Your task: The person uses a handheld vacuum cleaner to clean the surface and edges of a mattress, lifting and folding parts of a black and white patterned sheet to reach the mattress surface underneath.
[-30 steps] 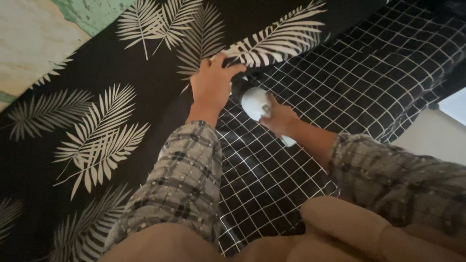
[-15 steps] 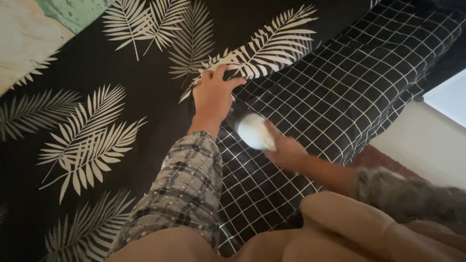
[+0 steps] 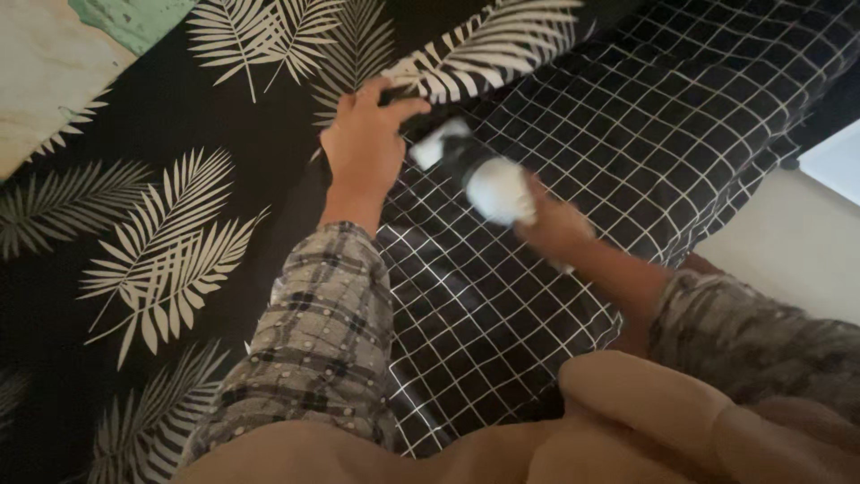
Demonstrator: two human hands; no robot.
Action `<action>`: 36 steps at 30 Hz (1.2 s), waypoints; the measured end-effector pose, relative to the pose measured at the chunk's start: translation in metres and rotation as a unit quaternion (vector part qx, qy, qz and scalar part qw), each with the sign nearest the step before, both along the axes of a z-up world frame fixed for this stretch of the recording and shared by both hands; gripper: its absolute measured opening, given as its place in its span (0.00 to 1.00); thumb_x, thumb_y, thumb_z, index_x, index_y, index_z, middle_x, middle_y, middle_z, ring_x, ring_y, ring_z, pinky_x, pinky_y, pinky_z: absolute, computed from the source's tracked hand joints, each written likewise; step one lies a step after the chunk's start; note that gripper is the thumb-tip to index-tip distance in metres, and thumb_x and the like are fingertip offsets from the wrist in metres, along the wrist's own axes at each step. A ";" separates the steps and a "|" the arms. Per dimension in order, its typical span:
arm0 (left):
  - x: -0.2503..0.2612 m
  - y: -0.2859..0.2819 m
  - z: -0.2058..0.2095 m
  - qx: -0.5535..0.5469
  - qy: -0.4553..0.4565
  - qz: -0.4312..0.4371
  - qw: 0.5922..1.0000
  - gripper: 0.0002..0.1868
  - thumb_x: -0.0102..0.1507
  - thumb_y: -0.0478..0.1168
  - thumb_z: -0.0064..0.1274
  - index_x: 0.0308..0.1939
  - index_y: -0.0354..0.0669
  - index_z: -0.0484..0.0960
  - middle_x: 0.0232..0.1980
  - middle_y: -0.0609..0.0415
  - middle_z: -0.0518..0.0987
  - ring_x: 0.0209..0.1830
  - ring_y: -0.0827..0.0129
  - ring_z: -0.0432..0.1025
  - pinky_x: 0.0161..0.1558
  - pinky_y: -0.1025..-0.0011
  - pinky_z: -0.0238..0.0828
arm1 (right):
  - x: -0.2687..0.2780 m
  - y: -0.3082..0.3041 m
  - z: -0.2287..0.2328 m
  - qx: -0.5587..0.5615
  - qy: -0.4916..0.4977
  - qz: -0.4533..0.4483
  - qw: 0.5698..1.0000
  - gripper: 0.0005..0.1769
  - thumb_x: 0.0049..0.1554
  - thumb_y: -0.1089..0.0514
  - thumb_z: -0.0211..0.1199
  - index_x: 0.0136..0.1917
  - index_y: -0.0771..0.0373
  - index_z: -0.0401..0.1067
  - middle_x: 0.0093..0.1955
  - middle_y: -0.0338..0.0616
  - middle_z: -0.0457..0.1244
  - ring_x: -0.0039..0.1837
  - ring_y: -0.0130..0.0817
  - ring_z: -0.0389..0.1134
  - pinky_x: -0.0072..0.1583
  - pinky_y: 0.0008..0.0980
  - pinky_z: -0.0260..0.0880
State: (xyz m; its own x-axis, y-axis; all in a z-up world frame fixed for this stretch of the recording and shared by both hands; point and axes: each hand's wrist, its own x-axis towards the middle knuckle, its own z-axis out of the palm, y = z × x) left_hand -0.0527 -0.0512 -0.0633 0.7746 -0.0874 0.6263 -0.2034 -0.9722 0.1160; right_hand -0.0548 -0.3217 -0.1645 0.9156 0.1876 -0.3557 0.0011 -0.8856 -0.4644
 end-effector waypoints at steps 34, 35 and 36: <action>0.023 0.018 0.023 -0.027 -0.026 0.060 0.998 0.27 0.56 0.27 0.56 0.42 0.74 0.90 0.56 0.63 0.80 0.50 0.60 0.75 0.48 0.62 0.76 | 0.135 -0.103 0.044 0.042 -0.122 -0.234 0.964 0.56 0.56 0.45 0.71 0.86 0.43 0.39 0.68 0.67 0.61 0.60 0.66 0.69 0.57 0.62 0.74; 0.023 0.017 0.022 -0.028 -0.027 0.059 0.997 0.27 0.56 0.27 0.56 0.42 0.74 0.90 0.56 0.63 0.80 0.50 0.60 0.75 0.48 0.62 0.76 | 0.137 -0.121 0.045 0.052 -0.129 -0.243 0.960 0.54 0.58 0.45 0.70 0.86 0.45 0.40 0.68 0.68 0.61 0.60 0.68 0.69 0.56 0.62 0.74; 0.022 0.014 0.020 -0.033 -0.023 0.061 0.997 0.26 0.57 0.27 0.56 0.42 0.74 0.90 0.56 0.64 0.80 0.51 0.61 0.75 0.48 0.62 0.76 | 0.138 -0.137 0.044 0.060 -0.136 -0.253 0.956 0.53 0.59 0.44 0.69 0.87 0.47 0.40 0.69 0.70 0.61 0.60 0.69 0.70 0.55 0.63 0.75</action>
State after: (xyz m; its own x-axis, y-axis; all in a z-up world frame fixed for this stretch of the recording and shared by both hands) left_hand -0.0304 -0.0369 -0.0437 0.7469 0.0488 0.6631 -0.0910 -0.9804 0.1746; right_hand 0.0833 -0.4582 -0.1208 0.9557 -0.2786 -0.0944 -0.2771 -0.7449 -0.6069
